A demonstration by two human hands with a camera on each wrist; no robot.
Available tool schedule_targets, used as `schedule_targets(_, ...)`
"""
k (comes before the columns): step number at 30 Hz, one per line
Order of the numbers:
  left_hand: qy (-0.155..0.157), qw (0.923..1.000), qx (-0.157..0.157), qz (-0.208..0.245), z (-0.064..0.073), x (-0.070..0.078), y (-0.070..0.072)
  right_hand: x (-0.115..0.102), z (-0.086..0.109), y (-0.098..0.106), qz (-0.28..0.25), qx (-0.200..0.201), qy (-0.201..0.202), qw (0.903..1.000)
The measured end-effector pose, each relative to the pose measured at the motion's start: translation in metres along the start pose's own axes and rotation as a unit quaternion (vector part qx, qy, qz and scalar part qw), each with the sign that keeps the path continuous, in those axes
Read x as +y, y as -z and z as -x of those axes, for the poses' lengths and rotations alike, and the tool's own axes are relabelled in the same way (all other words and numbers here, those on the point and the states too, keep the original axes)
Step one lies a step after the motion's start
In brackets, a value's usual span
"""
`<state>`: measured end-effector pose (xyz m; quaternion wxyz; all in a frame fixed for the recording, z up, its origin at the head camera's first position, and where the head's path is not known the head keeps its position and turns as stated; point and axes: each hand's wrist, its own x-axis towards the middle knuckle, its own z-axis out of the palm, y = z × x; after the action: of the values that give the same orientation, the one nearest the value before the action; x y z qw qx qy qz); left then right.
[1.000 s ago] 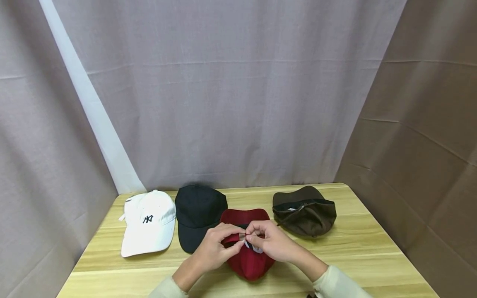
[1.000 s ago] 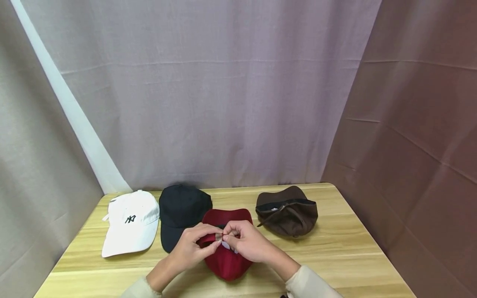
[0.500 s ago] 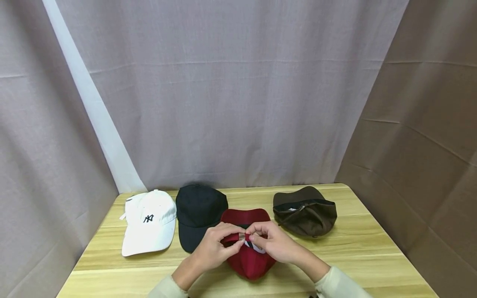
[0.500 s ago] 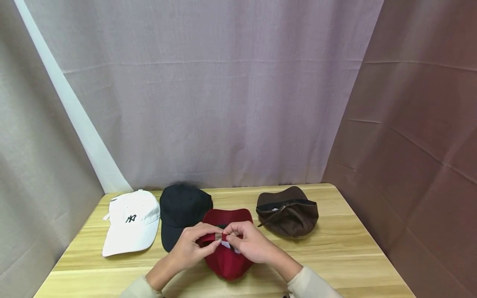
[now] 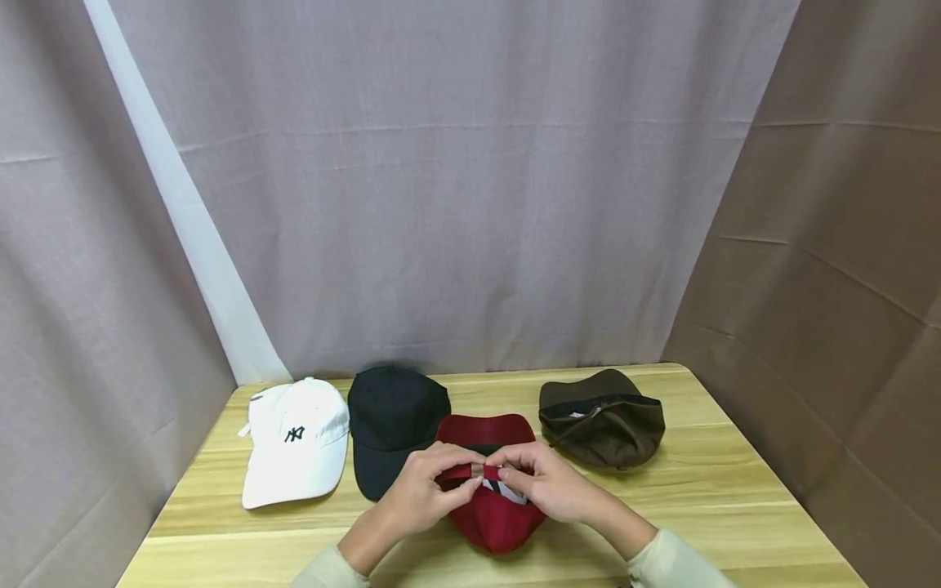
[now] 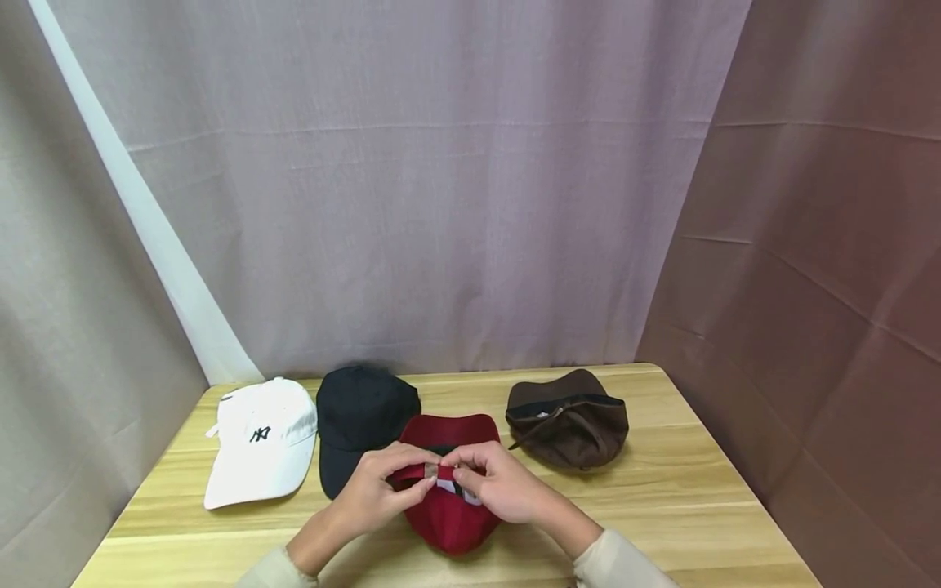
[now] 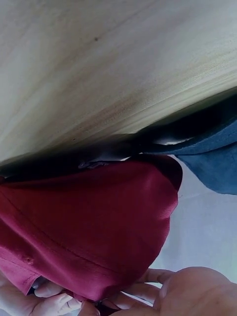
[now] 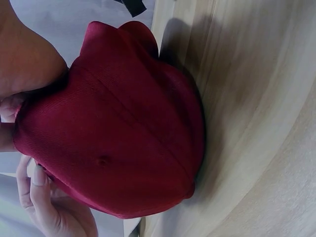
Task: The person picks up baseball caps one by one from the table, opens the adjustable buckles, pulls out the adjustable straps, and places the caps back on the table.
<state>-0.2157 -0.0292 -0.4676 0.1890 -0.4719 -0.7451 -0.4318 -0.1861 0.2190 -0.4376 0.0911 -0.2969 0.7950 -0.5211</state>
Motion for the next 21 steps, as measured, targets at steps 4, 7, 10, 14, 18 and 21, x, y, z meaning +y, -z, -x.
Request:
schedule_targets(4, -0.004, 1.0, 0.002, 0.002, 0.0, 0.0, 0.0, 0.001, 0.0, 0.0, -0.002, 0.002, 0.01, 0.9999)
schedule_targets(7, -0.006, 1.0, 0.003, 0.0, 0.0, 0.0, 0.001, 0.002, 0.0, -0.001, -0.003, 0.009, 0.013, 0.9999)
schedule_targets(10, -0.009, 0.9999, 0.003, -0.004, 0.0, 0.0, 0.001, 0.001, 0.0, -0.003, -0.004, 0.018, 0.005, 0.9998)
schedule_targets(14, -0.018, 0.9998, 0.004, -0.003, -0.001, 0.0, -0.001, -0.004, -0.003, -0.006, 0.004, 0.038, -0.015, 0.9991)
schedule_targets(18, -0.019, 0.9998, 0.007, -0.005, -0.001, 0.001, -0.002, -0.008, -0.005, -0.009, 0.007, 0.053, -0.032, 0.998)
schedule_targets(21, -0.016, 0.9998, 0.007, -0.01, 0.0, 0.002, -0.003, -0.008, -0.005, -0.011, -0.011, 0.043, -0.039, 0.9983)
